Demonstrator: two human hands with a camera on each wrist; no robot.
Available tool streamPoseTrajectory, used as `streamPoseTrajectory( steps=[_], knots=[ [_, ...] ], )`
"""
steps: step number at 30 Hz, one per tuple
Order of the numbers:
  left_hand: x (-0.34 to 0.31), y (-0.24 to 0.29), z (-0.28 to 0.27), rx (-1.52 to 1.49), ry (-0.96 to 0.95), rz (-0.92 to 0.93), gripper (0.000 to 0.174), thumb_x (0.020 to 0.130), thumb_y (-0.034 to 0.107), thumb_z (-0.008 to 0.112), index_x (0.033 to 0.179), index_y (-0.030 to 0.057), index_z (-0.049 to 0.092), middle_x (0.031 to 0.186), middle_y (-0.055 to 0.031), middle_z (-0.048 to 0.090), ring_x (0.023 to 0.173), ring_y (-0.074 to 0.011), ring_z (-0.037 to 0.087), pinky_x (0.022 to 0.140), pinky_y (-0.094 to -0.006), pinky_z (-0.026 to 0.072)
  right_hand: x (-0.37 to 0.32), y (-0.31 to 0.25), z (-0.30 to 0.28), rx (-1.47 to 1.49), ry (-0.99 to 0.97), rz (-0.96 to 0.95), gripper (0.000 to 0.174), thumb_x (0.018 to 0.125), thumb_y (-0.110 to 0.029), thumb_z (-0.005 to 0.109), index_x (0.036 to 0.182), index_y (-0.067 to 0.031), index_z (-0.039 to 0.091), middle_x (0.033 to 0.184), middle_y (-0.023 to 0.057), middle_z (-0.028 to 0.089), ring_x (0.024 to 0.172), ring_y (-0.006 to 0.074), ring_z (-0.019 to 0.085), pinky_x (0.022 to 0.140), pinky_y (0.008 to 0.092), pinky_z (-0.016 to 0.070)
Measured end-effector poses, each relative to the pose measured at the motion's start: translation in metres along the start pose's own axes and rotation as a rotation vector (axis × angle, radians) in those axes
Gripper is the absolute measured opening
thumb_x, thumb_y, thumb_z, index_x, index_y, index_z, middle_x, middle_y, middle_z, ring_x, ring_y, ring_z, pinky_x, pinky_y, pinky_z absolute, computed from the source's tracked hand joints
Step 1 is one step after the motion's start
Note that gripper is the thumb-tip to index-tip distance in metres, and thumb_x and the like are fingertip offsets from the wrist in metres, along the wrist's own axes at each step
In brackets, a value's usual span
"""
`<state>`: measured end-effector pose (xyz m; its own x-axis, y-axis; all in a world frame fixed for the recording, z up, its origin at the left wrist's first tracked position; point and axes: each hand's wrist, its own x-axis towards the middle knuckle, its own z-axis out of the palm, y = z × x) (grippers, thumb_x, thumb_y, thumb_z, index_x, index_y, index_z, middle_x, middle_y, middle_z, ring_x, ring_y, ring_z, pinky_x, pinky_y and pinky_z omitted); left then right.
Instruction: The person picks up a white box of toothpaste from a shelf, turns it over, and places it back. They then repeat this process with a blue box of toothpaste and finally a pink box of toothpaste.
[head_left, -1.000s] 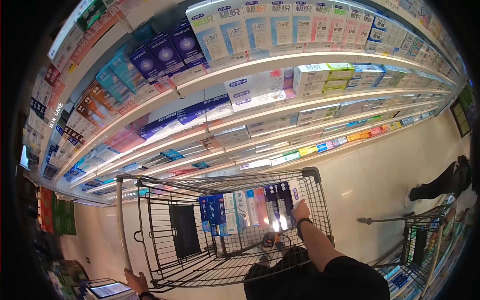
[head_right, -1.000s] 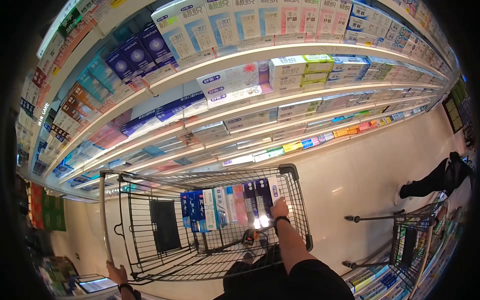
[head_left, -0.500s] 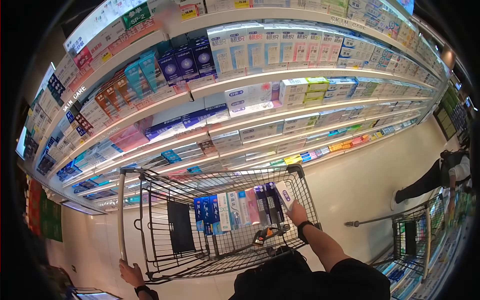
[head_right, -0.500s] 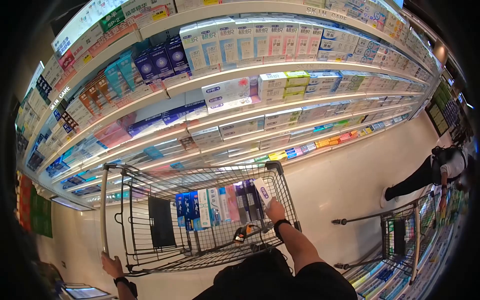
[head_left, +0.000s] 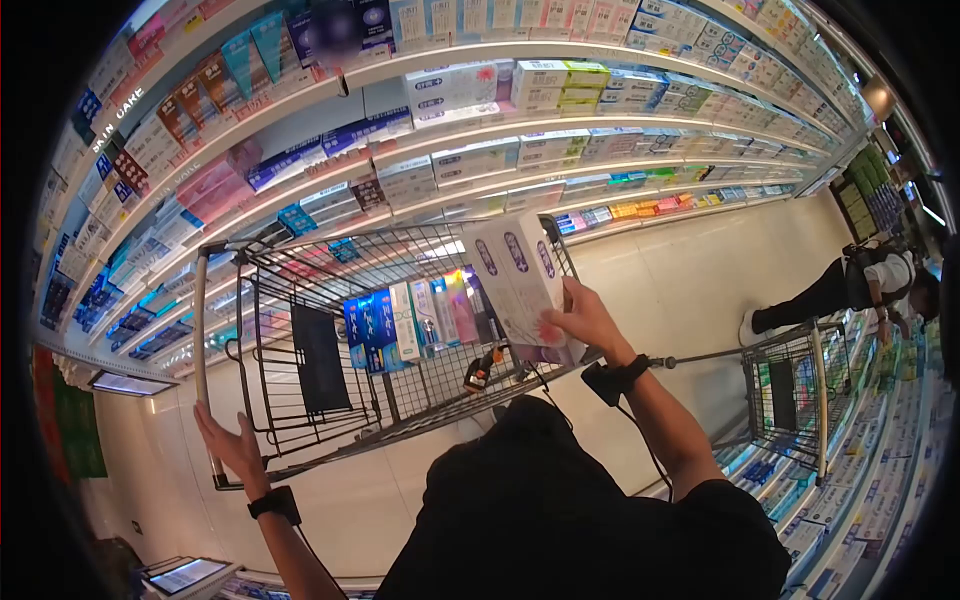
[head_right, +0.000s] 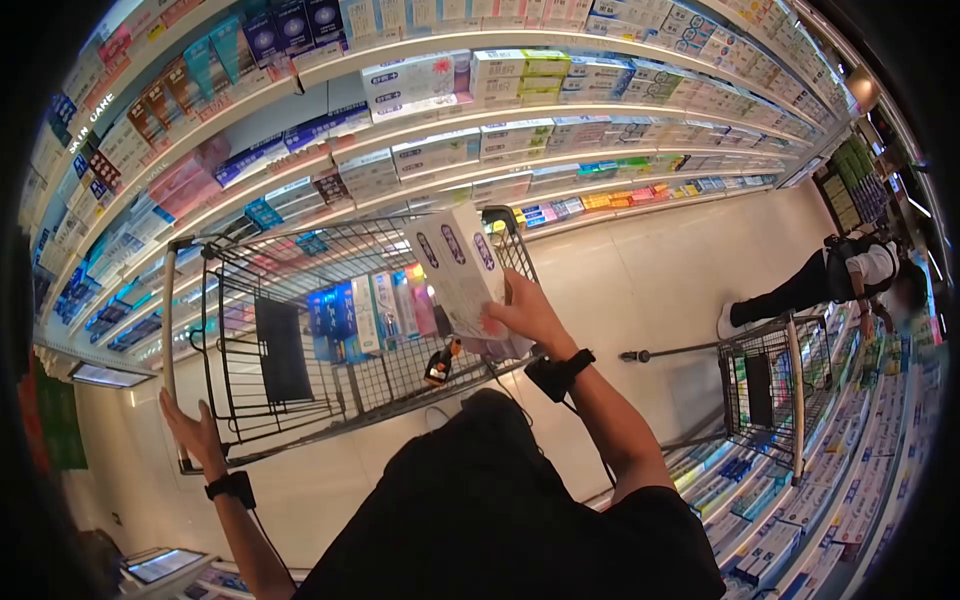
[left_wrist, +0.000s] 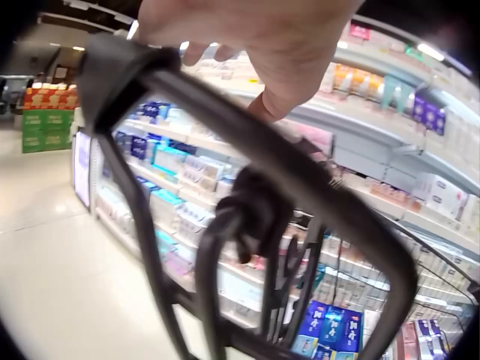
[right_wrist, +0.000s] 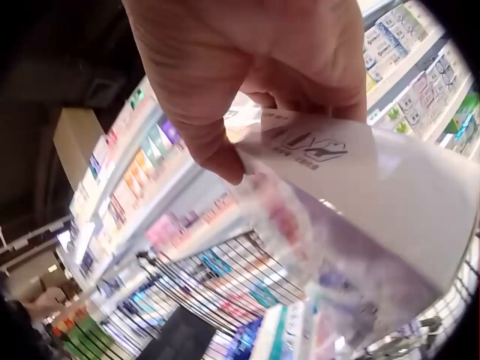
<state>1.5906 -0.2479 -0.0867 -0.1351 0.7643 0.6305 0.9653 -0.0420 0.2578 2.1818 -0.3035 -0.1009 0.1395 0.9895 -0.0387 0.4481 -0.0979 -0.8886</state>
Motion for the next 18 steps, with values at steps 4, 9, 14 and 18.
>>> streamPoseTrajectory(
  steps=[4,9,14,18],
  knots=[
    [-0.013,0.14,0.023,-0.635,-0.388,-0.047,0.073,0.082,0.008,0.069,0.144,0.0003,0.032,0.141,-0.0192,0.043,0.125,-0.0311,0.045,0.106,-0.0392,0.0351,-0.011,-0.048,0.007,0.674,-0.13,0.005,0.046,0.084,-0.004,0.061,0.126,0.0065,0.048,0.114,0.0131,0.064,0.1,0.0202,0.064,0.087,0.033,0.052],
    [-0.039,0.249,0.029,-1.316,-0.94,-0.123,0.082,0.086,0.018,0.07,0.15,0.0038,0.02,0.135,-0.0181,0.048,0.119,-0.0255,0.052,0.1,-0.0369,0.0417,-0.013,-0.07,0.033,0.984,-0.194,-0.022,0.049,0.084,-0.003,0.061,0.13,0.0058,0.046,0.12,0.0138,0.061,0.106,0.019,0.062,0.089,0.0318,0.0511],
    [-0.046,0.269,0.012,-1.489,-1.068,-0.203,0.079,0.087,0.015,0.068,0.149,0.0045,0.02,0.134,-0.016,0.048,0.116,-0.0223,0.054,0.096,-0.0356,0.0456,-0.021,-0.075,0.06,1.206,-0.104,-0.016,0.057,0.084,-0.013,0.065,0.133,0.0045,0.041,0.126,0.0145,0.056,0.112,0.0231,0.059,0.097,0.0362,0.0479],
    [-0.058,0.273,0.013,-1.838,-0.987,-0.6,0.064,0.089,0.011,0.064,0.142,0.0053,0.028,0.129,-0.0133,0.051,0.115,-0.0215,0.055,0.094,-0.0374,0.0481,-0.025,-0.076,0.089,1.429,0.012,-0.082,0.063,0.087,-0.017,0.064,0.138,0.0016,0.033,0.135,0.015,0.048,0.125,0.0268,0.049,0.106,0.0424,0.0407]
  ],
)
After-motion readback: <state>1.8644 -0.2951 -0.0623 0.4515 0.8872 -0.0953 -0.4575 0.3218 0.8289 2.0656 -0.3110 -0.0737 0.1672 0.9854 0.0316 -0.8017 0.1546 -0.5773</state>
